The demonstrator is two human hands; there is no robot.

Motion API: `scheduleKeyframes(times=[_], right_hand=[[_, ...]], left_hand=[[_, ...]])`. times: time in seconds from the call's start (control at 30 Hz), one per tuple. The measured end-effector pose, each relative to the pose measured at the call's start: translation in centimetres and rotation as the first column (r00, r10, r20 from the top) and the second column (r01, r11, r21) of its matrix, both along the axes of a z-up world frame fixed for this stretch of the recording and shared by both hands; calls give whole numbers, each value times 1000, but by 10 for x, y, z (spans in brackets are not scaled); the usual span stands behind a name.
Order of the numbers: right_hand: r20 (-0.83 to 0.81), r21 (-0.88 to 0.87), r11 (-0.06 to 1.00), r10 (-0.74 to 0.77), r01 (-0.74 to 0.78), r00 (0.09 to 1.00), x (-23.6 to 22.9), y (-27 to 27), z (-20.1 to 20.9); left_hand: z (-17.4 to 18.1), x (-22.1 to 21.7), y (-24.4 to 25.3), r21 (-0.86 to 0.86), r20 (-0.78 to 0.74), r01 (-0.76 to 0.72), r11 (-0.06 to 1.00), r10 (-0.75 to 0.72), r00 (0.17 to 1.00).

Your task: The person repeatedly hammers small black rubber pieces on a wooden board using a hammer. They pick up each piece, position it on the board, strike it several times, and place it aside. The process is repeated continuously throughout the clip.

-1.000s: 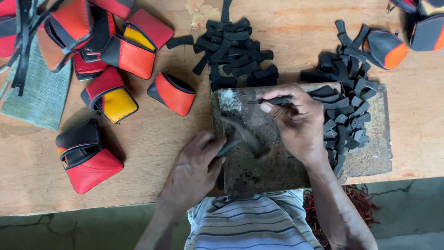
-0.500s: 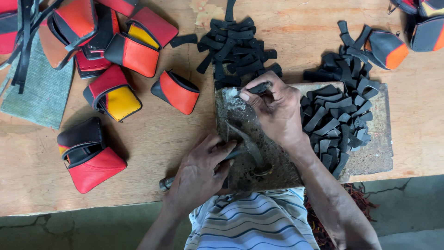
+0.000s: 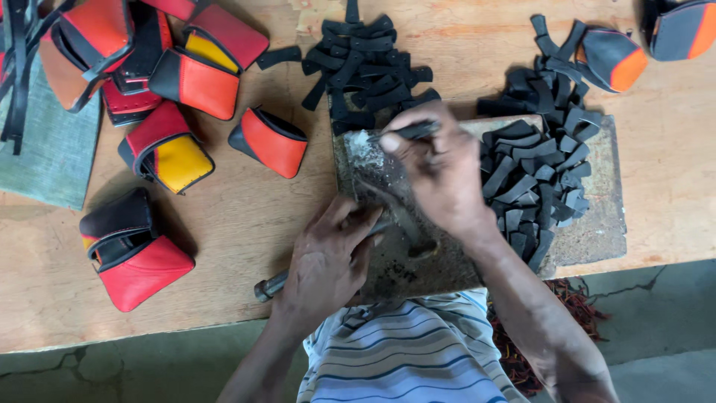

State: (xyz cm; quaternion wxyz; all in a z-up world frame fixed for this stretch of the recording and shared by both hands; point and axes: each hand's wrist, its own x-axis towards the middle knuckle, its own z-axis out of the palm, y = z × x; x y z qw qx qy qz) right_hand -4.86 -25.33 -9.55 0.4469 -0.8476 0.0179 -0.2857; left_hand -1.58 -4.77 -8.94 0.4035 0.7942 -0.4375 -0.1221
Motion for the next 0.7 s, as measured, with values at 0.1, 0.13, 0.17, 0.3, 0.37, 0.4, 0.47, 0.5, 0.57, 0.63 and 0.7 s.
scheduleKeyframes(times=[0.1, 0.13, 0.17, 0.3, 0.37, 0.4, 0.47, 0.5, 0.57, 0.63, 0.7], right_hand=[[117, 253, 963, 61, -90, 991, -17, -19, 18], [146, 335, 936, 66, -112, 987, -24, -27, 26], [116, 292, 955, 21, -54, 993, -35, -33, 33], [48, 240, 960, -163, 147, 985, -73, -34, 48], [56, 290, 941, -197, 173, 979, -81, -33, 50], [74, 318, 935, -187, 155, 979, -83, -34, 50], [98, 362, 923, -179, 133, 979, -87, -35, 49], [103, 375, 918, -181, 131, 978, -91, -36, 49], [121, 386, 913, -187, 127, 975, -95, -42, 48], [136, 384, 914, -194, 128, 972, -99, -48, 44], [134, 378, 917, -194, 131, 972, -102, -50, 40]], left_hand=[[-5, 0, -16, -27, 70, -38, 999, 40, 997], [-8, 2, -21, -33, 98, -53, 998, 56, 994], [-10, 4, -26, -44, 128, -51, 998, 57, 990], [-19, 16, -52, -94, 233, -43, 995, 64, 970], [-21, 21, -66, -106, 286, -33, 994, 62, 956], [-21, 24, -73, -105, 318, -25, 994, 58, 946], [-21, 24, -85, -98, 411, -56, 994, 91, 907], [-20, 22, -93, -98, 470, -92, 991, 128, 874], [-20, 10, -104, -141, 483, -86, 986, 145, 864], [-22, -11, -109, -220, 392, -9, 975, 98, 915], [-26, -31, -118, -160, 381, 163, 974, -92, 920]])
